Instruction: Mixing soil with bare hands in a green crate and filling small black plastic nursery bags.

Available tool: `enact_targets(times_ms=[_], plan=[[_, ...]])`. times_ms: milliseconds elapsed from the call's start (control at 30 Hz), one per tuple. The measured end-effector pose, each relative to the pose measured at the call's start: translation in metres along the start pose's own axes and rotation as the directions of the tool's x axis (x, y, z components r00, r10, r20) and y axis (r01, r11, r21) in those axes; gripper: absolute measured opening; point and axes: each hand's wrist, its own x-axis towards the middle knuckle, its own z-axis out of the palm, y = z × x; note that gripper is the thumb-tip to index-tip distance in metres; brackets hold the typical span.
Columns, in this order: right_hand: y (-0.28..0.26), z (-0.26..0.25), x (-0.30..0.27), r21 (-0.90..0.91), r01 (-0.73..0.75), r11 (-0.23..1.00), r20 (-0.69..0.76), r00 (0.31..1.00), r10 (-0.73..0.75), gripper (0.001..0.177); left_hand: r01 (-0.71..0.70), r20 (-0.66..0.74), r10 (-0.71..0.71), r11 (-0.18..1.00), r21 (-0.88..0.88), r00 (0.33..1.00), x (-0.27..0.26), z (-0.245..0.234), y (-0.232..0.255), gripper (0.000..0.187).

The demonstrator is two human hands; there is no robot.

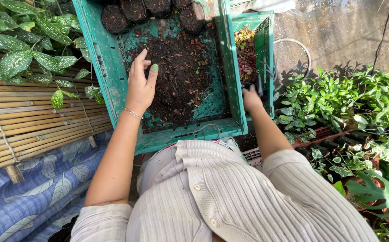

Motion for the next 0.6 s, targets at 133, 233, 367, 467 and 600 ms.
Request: enact_targets(times_ms=[133,233,367,467,600], plan=[[-0.005,0.011,0.016,0.006,0.009,1.0,0.085,0.996,-0.01,0.055,0.007,0.018,-0.008,0.997,0.071,1.0,-0.003,0.002,0.004,0.056],[-0.016,0.021,0.017,0.013,0.016,1.0,0.214,0.977,-0.019,0.073,-0.032,0.046,0.029,0.998,0.057,0.999,-0.006,-0.002,0.009,0.053],[-0.018,-0.025,-0.008,0.048,0.208,0.977,0.274,0.938,-0.213,0.074,-0.043,0.127,0.033,0.996,0.075,0.991,-0.005,-0.004,0.013,0.043],[-0.049,-0.116,-0.06,0.143,0.302,0.943,0.101,0.943,-0.317,0.052,-0.064,0.135,0.053,0.995,0.081,0.989,-0.001,-0.001,0.011,0.04],[-0.025,-0.131,-0.049,0.103,0.254,0.962,-0.233,0.946,-0.225,0.027,-0.065,0.13,0.054,0.994,0.085,0.99,0.006,0.005,0.009,0.04]])
